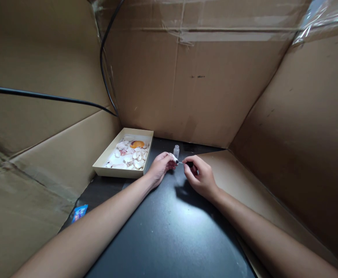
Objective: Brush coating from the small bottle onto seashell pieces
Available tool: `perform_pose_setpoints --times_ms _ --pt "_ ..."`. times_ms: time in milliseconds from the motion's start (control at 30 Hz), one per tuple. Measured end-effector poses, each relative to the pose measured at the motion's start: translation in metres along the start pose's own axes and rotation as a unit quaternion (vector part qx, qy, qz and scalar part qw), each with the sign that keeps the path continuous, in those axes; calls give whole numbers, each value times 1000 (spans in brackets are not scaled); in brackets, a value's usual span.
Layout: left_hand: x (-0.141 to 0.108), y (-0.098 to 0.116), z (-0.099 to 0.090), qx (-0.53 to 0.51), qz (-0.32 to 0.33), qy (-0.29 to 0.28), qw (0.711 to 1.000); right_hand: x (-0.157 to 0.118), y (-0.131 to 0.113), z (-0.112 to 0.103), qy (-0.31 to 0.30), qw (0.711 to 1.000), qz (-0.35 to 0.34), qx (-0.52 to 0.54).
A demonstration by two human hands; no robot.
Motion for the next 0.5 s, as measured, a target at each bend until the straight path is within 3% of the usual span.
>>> perform_pose_setpoints --times_ms 500 --pt "0 -1 -1 -7 -5 2 1000 0 1 0 -9 1000 6 -6"
Point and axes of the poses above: each hand's wrist, its own x-axis towards the middle knuckle, its own z-axis out of the palm, y = z × x, the point moved 4 cm from there along x, towards the middle knuckle, and after that the axes turned 9 degrees about -y, right-handed, at the moved point
